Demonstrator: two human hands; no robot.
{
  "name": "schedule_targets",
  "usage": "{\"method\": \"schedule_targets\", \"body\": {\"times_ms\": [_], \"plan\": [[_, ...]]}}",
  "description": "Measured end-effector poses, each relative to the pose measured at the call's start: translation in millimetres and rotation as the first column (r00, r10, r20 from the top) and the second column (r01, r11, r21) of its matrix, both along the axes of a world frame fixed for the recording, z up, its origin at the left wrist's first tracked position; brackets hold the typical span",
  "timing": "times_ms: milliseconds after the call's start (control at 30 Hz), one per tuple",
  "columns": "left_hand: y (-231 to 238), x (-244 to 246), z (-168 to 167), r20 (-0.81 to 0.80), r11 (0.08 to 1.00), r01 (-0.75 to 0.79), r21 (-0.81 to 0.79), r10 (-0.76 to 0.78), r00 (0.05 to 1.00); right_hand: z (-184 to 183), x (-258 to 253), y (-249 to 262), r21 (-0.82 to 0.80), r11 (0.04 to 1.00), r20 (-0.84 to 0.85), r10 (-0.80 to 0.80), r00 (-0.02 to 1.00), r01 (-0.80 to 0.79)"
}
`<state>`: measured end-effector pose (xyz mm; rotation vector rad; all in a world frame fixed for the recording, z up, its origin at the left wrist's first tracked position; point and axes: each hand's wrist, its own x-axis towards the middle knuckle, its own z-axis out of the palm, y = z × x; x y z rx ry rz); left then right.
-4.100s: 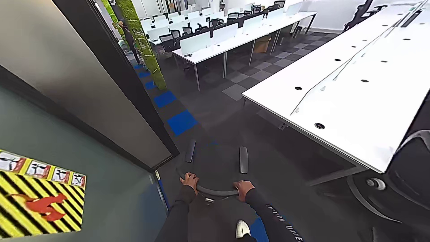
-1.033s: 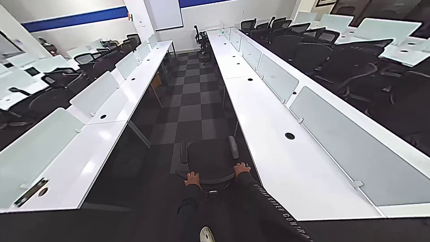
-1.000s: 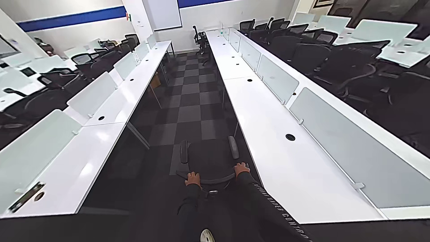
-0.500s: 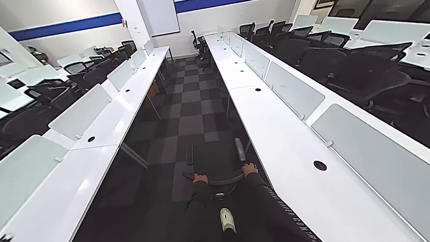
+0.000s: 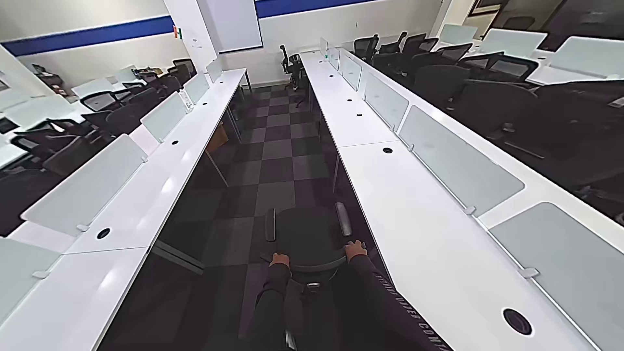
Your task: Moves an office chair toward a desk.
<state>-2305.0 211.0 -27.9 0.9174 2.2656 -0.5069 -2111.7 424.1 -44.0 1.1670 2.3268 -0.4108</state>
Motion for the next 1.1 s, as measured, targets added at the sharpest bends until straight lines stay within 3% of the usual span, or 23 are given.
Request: {"method": "schedule_targets", "body": {"times_ms": [133, 367, 533, 1000, 1100], "plan": [[58.5, -63.6, -6.6, -0.016, 0.998, 0.067, 0.005, -0.067, 0.998, 1.7, -60.0, 58.7, 0.000, 1.000, -0.017, -0.010, 1.000, 0.010], [155.3, -204.8, -18.0, 0.041, 0.990, 0.014, 0.141, -0.020, 0.999, 2.1, -180.3, 137.2, 0.052, 0.997, 0.031, -0.059, 0.998, 0.058], [216.3, -302.6, -18.0, 0.063, 0.989, 0.095, 0.117, -0.103, 0.993, -1.8, -265.8, 187.5, 0.035, 0.990, 0.048, -0.137, 0.989, 0.136], [380.4, -487.7, -16.2, 0.070, 0.983, 0.173, 0.059, -0.177, 0.982, -4.4, -439.2, 330.5, 0.051, 0.984, 0.063, -0.176, 0.982, 0.173], [420.7, -520.4, -3.6, 0.071, 0.998, 0.053, 0.036, -0.056, 0.996, -10.7, -480.0, 368.3, 0.060, 0.981, 0.054, -0.186, 0.981, 0.183]]}}
